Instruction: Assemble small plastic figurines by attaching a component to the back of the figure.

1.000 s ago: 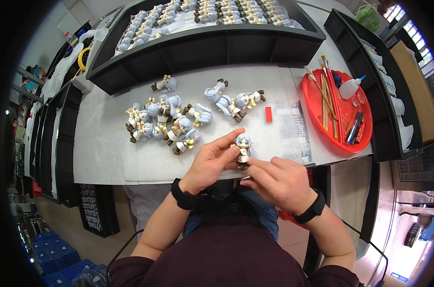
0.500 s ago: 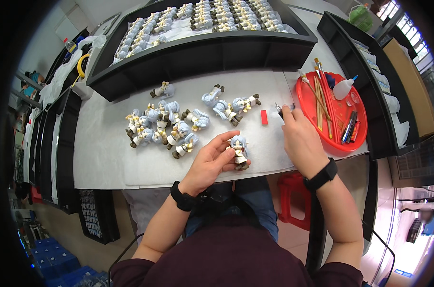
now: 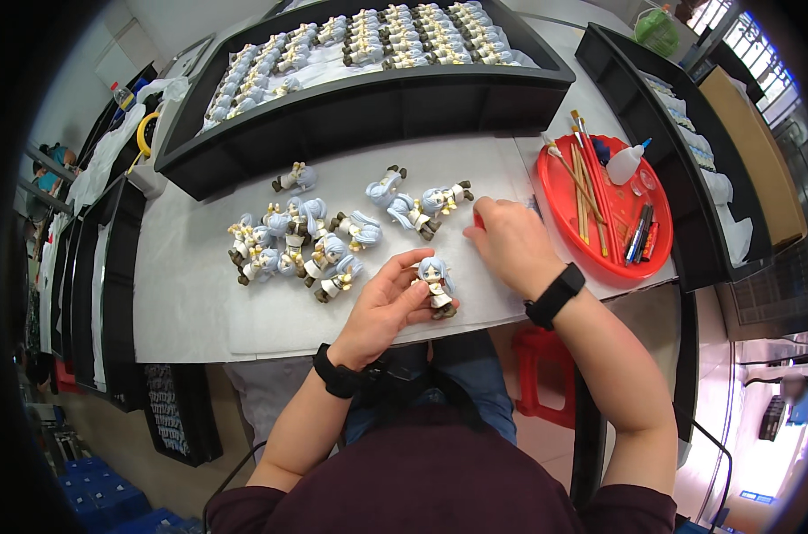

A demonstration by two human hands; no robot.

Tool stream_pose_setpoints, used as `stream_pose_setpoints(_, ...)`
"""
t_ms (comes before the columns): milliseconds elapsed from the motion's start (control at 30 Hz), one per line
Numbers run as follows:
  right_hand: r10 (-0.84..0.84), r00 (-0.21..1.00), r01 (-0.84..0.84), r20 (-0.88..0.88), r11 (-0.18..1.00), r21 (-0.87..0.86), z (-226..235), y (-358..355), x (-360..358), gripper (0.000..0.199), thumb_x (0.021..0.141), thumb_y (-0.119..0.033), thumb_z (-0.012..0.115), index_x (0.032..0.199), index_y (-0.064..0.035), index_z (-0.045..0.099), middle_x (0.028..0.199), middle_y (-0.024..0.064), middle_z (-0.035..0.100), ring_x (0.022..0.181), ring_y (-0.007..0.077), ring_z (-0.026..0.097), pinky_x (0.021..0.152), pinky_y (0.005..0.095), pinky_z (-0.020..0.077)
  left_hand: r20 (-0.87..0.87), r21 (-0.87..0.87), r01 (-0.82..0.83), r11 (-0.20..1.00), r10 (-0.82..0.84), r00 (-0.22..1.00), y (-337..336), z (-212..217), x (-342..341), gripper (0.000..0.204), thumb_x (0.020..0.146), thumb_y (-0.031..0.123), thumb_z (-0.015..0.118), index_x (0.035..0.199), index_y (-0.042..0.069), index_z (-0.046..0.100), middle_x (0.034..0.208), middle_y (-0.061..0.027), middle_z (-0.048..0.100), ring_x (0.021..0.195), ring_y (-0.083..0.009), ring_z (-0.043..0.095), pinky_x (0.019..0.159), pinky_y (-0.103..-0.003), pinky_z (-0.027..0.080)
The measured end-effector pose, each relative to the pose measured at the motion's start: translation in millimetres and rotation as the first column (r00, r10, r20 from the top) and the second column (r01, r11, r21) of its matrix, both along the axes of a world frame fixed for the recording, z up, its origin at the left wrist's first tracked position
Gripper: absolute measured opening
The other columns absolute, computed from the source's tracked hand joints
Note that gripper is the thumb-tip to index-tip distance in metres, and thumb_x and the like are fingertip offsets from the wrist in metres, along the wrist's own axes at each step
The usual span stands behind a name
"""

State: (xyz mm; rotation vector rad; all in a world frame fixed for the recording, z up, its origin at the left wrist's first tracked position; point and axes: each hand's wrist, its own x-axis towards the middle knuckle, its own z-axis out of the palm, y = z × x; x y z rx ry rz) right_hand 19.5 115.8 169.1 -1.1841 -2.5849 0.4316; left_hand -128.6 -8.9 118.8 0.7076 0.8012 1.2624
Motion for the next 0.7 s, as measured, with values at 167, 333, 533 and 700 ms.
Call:
stream_pose_setpoints(167,-0.100,0.977,0.053,-0.187,0.970,-0.239,-6.9,-0.4,6.6,0.031,0.077,-0.011,0.064,0.104,0.0021,0.057,0.073,0.0099,0.061,0.068,0.0184,0.061,0.061,0.0295,0.0481,0.010,0.008,-0.055,0.998,0.055,0.998,-5.1,-3.3,1.1,0.037,0.090,0.005,0.046,0.125,0.003,0.034,0.113,-0.0106,0.048,0.102,-0.0190,0.054,0.083,-0.034,0.050)
stream_pose_setpoints(333,-0.515,0.743,-0.330,-0.428,0.276,-0.903,9.6,-21.6,31.8,0.045,0.087,-0.013,0.055,0.128,-0.0030,0.040,0.088,0.0052,0.059,0.077,0.0125,0.060,0.069,0.0237,0.0504,0.028,0.071,-0.059,0.996,0.057,0.998,-4.3,-13.0,0.0,0.036,0.088,0.002,0.050,0.120,0.003,0.033,0.115,-0.0110,0.047,0.102,-0.0179,0.053,0.080,-0.031,0.051)
stream_pose_setpoints(533,-0.661,0.609,-0.541,-0.438,0.057,-0.839,0.8,-42.0,41.8,0.045,0.089,-0.010,0.051,0.131,-0.0047,0.036,0.092,0.0074,0.059,0.083,0.0147,0.060,0.075,0.0248,0.0509,0.066,0.080,-0.082,0.993,0.077,0.995,-0.7,-8.9,1.2,0.046,0.087,0.001,0.052,0.126,0.001,0.028,0.113,-0.0100,0.045,0.090,-0.0128,0.056,0.076,-0.027,0.050)
stream_pose_setpoints(700,-0.720,0.529,-0.526,-0.450,0.139,-0.839,-13.7,-50.8,44.6,0.046,0.086,-0.008,0.056,0.128,-0.0033,0.039,0.094,0.0087,0.059,0.084,0.0151,0.060,0.075,0.0250,0.0507,-0.003,0.096,-0.046,0.994,0.047,0.999,-3.1,-10.3,2.6,0.046,0.086,0.000,0.052,0.127,0.000,0.031,0.113,-0.0097,0.045,0.089,-0.0124,0.056,0.078,-0.026,0.049)
